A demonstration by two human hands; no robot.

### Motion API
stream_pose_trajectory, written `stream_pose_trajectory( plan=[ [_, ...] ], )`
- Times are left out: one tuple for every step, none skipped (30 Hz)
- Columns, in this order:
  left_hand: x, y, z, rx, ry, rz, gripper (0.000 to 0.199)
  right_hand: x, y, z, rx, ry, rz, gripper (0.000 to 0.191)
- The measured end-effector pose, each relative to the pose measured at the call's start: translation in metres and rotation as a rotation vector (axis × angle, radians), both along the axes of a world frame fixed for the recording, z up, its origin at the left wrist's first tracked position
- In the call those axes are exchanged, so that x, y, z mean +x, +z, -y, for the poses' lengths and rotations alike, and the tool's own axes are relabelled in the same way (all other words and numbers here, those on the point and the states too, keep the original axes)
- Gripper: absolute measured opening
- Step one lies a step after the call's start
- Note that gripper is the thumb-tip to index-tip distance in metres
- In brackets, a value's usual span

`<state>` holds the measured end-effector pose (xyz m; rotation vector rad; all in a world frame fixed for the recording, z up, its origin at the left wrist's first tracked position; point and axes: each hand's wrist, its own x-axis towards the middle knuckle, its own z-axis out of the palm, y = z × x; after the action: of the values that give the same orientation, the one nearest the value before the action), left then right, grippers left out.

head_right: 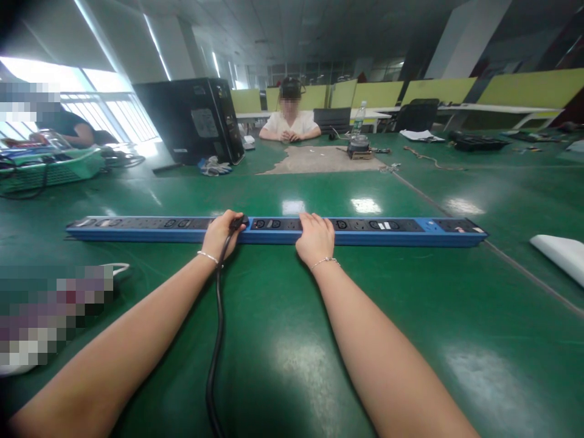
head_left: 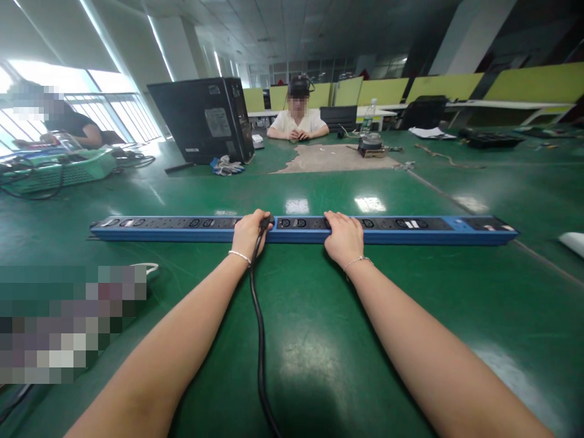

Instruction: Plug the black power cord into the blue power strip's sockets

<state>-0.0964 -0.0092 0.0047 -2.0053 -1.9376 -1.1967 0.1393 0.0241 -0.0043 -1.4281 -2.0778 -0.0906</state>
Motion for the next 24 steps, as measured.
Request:
stream_pose_trajectory(
  plan=[
    [-0.001, 0.003, 0.001, 0.029, 0.032, 0.079, 0.023, 0.004, 0.001, -0.002, 0.001, 0.026, -0.022, 0.053],
    [-0.001, 0.007, 0.001, 0.059, 0.068, 0.162, 0.025, 0.008, 0.003, -0.004, 0.003, 0.053, -0.048, 0.053],
    [-0.001, 0.010, 0.002, 0.081, 0.095, 0.235, 0.026, 0.013, 0.004, -0.007, 0.009, 0.066, -0.080, 0.053],
    [0.001, 0.014, 0.003, 0.083, 0.102, 0.285, 0.028, 0.017, 0.005, -0.009, 0.017, 0.048, -0.116, 0.053],
    [0.004, 0.017, 0.003, 0.065, 0.087, 0.303, 0.028, 0.022, 0.006, -0.012, 0.027, -0.002, -0.153, 0.052],
    [0.009, 0.020, 0.003, 0.029, 0.053, 0.294, 0.028, 0.026, 0.007, -0.014, 0.038, -0.073, -0.190, 0.050],
    [0.016, 0.021, 0.003, -0.017, 0.013, 0.271, 0.028, 0.029, 0.007, -0.016, 0.050, -0.147, -0.221, 0.048],
    [0.025, 0.021, 0.002, -0.054, -0.025, 0.240, 0.028, 0.032, 0.007, -0.018, 0.061, -0.204, -0.245, 0.047],
    [0.035, 0.021, 0.000, -0.084, -0.065, 0.210, 0.027, 0.034, 0.006, -0.019, 0.073, -0.235, -0.263, 0.046],
    [0.046, 0.021, -0.003, -0.102, -0.101, 0.182, 0.027, 0.035, 0.005, -0.020, 0.084, -0.244, -0.275, 0.045],
    [0.057, 0.020, -0.006, -0.115, -0.128, 0.159, 0.027, 0.036, 0.005, -0.021, 0.093, -0.240, -0.285, 0.044],
    [0.068, 0.020, -0.009, -0.129, -0.147, 0.135, 0.027, 0.035, 0.004, -0.021, 0.098, -0.231, -0.291, 0.043],
    [0.078, 0.020, -0.012, -0.137, -0.153, 0.104, 0.027, 0.035, 0.004, -0.021, 0.098, -0.223, -0.294, 0.042],
    [0.087, 0.020, -0.016, -0.146, -0.153, 0.067, 0.027, 0.034, 0.003, -0.020, 0.093, -0.220, -0.297, 0.042],
    [0.094, 0.021, -0.018, -0.158, -0.142, 0.029, 0.027, 0.033, 0.003, -0.020, 0.085, -0.220, -0.300, 0.041],
    [0.099, 0.022, -0.021, -0.171, -0.124, -0.008, 0.027, 0.032, 0.003, -0.019, 0.076, -0.222, -0.303, 0.040],
    [0.103, 0.023, -0.022, -0.186, -0.106, -0.043, 0.027, 0.031, 0.003, -0.019, 0.068, -0.224, -0.305, 0.039],
    [0.105, 0.025, -0.024, -0.202, -0.087, -0.076, 0.027, 0.030, 0.003, -0.019, 0.061, -0.227, -0.308, 0.039],
    [0.106, 0.026, -0.024, -0.216, -0.073, -0.109, 0.027, 0.029, 0.003, -0.019, 0.056, -0.229, -0.310, 0.038],
    [0.107, 0.027, -0.025, -0.225, -0.065, -0.141, 0.028, 0.029, 0.003, -0.019, 0.052, -0.231, -0.312, 0.038],
    [0.107, 0.028, -0.025, -0.229, -0.062, -0.172, 0.028, 0.029, 0.003, -0.019, 0.050, -0.231, -0.312, 0.038],
    [0.106, 0.029, -0.025, -0.229, -0.059, -0.199, 0.028, 0.028, 0.003, -0.019, 0.051, -0.231, -0.312, 0.037],
    [0.106, 0.029, -0.024, -0.227, -0.055, -0.223, 0.028, 0.028, 0.003, -0.020, 0.055, -0.230, -0.314, 0.037],
    [0.106, 0.029, -0.024, -0.223, -0.049, -0.246, 0.028, 0.028, 0.003, -0.020, 0.063, -0.227, -0.318, 0.037]
  ],
)
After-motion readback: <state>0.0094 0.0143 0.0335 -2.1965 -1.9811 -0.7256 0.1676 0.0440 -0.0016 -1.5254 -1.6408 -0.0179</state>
